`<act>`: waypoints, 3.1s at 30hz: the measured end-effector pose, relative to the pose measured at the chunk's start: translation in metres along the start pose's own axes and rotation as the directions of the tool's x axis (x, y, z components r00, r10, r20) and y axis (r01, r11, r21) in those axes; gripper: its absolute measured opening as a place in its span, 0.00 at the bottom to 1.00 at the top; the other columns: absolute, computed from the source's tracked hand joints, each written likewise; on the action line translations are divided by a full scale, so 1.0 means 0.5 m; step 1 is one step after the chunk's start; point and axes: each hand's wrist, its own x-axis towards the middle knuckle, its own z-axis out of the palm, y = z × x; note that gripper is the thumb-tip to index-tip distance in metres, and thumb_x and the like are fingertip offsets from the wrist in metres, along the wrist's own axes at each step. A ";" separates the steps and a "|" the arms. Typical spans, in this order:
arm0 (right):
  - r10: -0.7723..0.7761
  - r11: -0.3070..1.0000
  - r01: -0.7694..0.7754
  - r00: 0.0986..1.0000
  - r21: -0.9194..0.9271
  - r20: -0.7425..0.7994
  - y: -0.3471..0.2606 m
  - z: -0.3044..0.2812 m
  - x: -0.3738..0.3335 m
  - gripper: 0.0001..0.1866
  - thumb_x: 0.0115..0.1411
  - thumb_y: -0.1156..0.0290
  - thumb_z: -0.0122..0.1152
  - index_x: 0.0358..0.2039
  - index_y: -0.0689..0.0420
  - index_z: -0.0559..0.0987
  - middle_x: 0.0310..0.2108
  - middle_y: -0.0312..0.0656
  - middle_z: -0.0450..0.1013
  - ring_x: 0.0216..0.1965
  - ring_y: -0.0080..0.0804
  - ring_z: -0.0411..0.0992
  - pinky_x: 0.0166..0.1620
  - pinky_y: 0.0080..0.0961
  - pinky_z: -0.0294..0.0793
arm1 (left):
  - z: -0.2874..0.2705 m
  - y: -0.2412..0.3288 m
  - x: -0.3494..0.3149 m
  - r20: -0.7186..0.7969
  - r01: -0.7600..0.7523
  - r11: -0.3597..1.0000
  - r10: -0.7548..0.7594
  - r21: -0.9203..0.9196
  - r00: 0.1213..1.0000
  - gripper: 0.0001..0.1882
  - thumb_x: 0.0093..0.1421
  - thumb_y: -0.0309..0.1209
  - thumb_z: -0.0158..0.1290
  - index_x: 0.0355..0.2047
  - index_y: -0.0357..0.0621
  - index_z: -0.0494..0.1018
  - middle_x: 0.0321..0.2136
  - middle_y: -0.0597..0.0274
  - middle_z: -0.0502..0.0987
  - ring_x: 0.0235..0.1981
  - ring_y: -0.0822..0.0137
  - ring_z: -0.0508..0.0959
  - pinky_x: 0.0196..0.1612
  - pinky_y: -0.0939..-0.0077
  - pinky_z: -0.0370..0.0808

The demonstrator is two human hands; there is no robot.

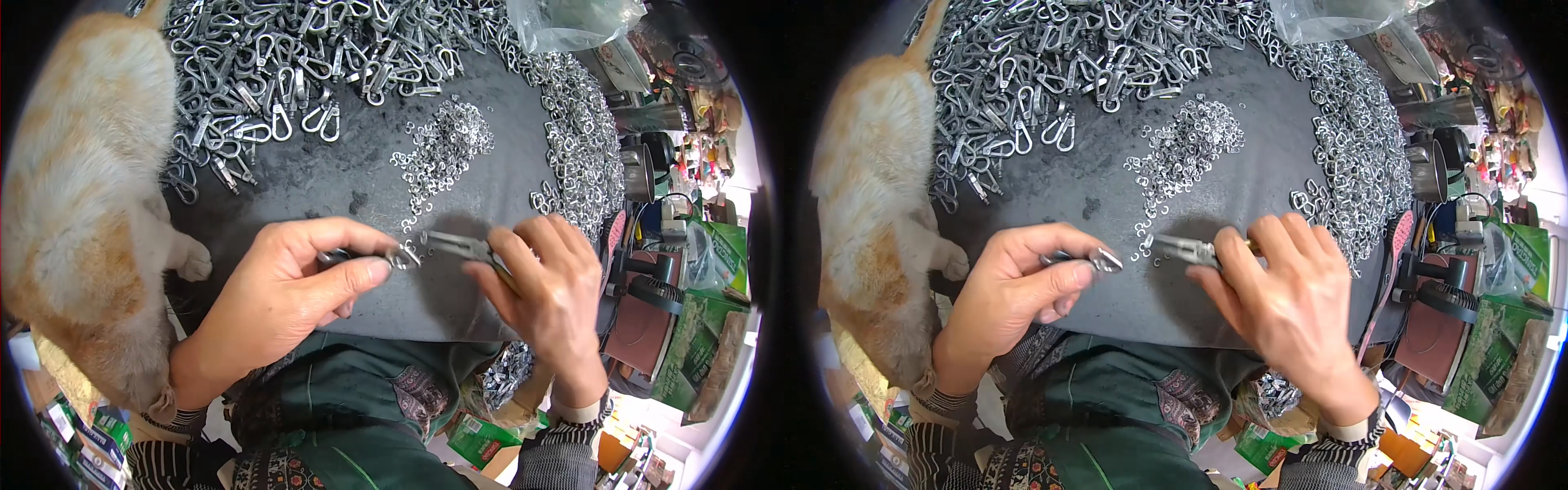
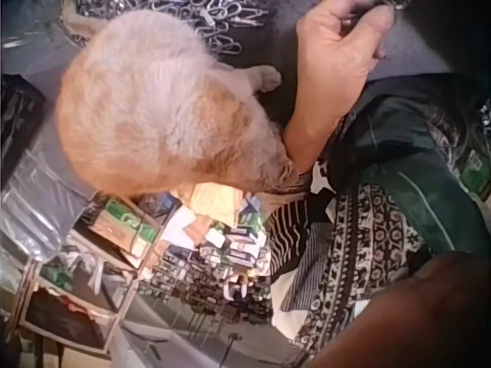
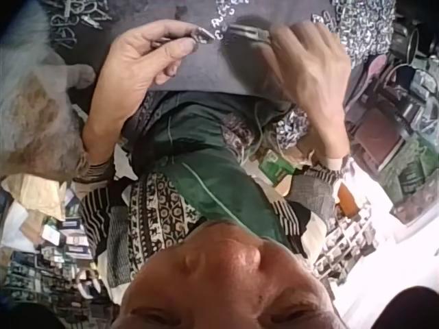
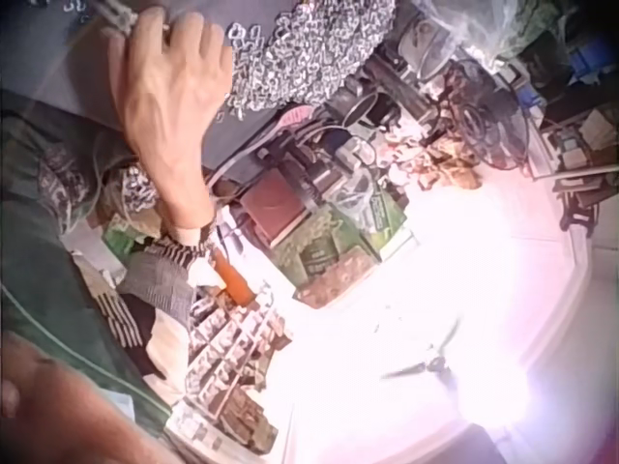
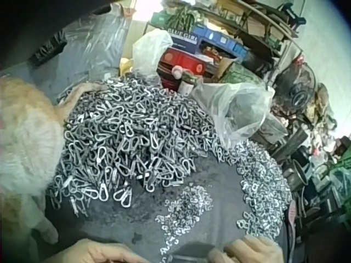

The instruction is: The person assembles metal clips by holding clip components by hand and securing small metal rings onto them using pliers.

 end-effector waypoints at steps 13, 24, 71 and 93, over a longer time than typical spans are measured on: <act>-0.253 0.953 0.268 0.961 0.143 -0.111 0.032 -0.042 0.004 0.18 0.43 0.57 0.72 0.30 0.53 0.78 0.23 0.34 0.63 0.24 0.31 0.66 0.26 0.29 0.63 | 0.013 -0.002 0.005 0.175 0.107 0.992 -0.094 -0.069 0.980 0.11 0.64 0.25 0.55 0.45 0.36 0.79 0.23 0.72 0.74 0.22 0.84 0.68 0.25 0.90 0.64; -0.080 0.990 0.072 0.995 0.125 0.055 0.003 -0.002 -0.023 0.18 0.46 0.62 0.73 0.34 0.55 0.77 0.29 0.38 0.65 0.31 0.34 0.66 0.35 0.32 0.64 | 0.022 -0.004 0.029 -0.130 -0.173 0.982 0.161 -0.082 0.978 0.11 0.67 0.26 0.52 0.48 0.38 0.72 0.28 0.64 0.76 0.21 0.84 0.68 0.20 0.91 0.62; -0.186 0.935 0.227 0.968 0.272 -0.169 0.002 0.001 -0.004 0.19 0.47 0.54 0.72 0.31 0.54 0.79 0.28 0.37 0.69 0.27 0.33 0.70 0.28 0.30 0.65 | 0.003 -0.014 -0.017 0.144 0.050 0.996 -0.039 -0.070 0.989 0.07 0.64 0.22 0.55 0.41 0.31 0.78 0.30 0.66 0.75 0.21 0.82 0.68 0.22 0.88 0.64; 0.417 0.908 -0.393 0.877 0.146 -0.239 0.152 0.128 -0.100 0.10 0.49 0.77 0.64 0.35 0.58 0.79 0.28 0.44 0.73 0.32 0.45 0.75 0.36 0.39 0.75 | 0.033 -0.034 0.007 0.034 -0.347 0.863 0.361 0.367 0.932 0.07 0.65 0.22 0.51 0.39 0.33 0.78 0.29 0.65 0.75 0.25 0.80 0.74 0.26 0.89 0.69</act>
